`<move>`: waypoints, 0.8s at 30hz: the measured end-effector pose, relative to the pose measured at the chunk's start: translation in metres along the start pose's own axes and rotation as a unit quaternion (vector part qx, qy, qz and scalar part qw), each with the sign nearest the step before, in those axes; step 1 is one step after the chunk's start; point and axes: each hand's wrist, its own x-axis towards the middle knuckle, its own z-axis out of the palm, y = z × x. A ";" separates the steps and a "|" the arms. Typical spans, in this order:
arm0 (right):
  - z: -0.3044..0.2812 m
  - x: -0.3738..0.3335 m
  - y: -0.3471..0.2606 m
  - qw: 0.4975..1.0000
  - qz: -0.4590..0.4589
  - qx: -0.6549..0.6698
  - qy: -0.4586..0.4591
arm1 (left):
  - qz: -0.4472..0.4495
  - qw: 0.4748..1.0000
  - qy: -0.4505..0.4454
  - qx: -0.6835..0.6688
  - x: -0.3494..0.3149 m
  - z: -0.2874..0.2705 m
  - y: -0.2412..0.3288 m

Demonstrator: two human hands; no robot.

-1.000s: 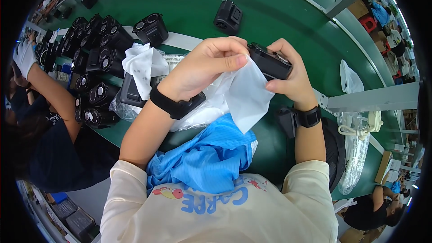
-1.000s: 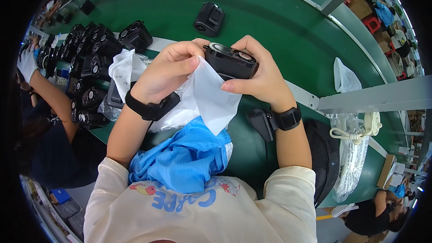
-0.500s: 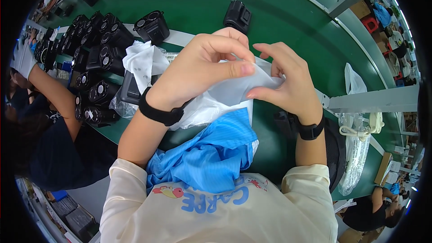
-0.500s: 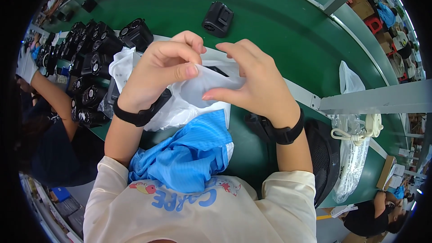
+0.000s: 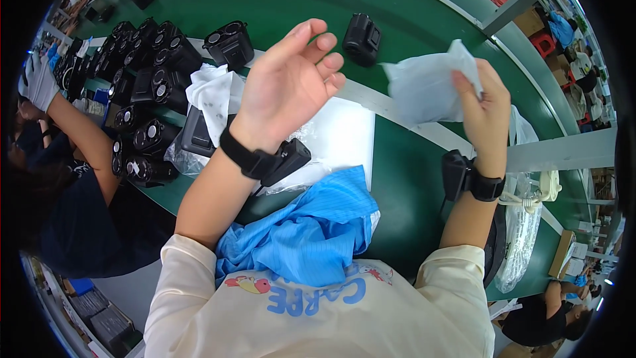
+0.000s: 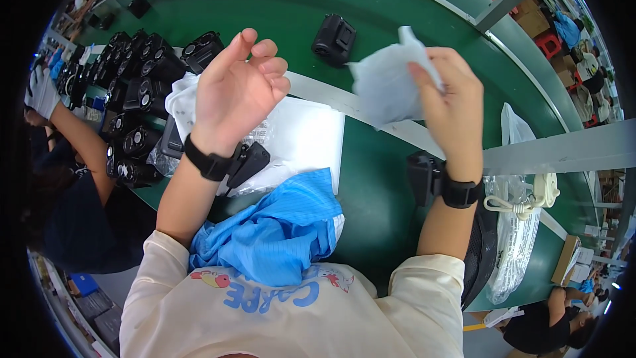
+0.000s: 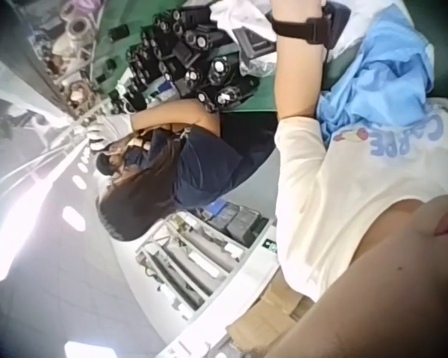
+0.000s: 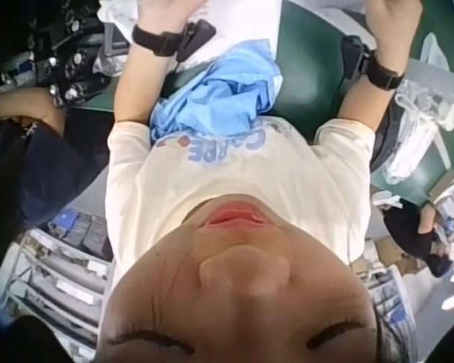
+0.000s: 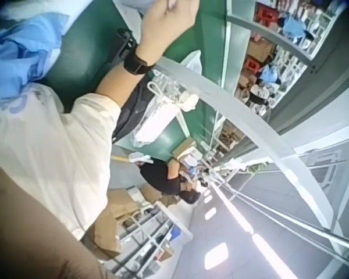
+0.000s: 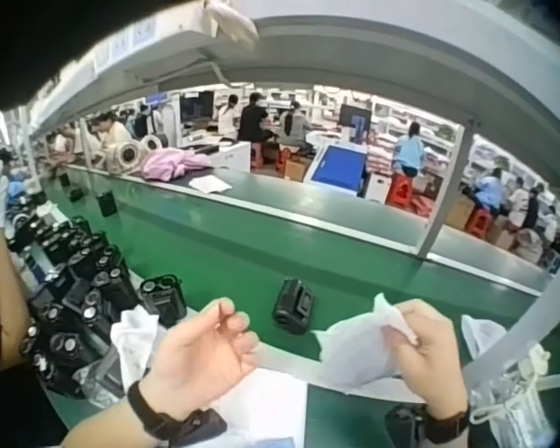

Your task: Cleaning and inspecting handheld electronic devices at a production station.

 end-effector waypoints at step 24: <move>0.003 0.004 0.031 0.879 -0.110 -0.414 0.209 | 0.073 0.499 -0.148 0.851 -0.019 -0.043 -0.027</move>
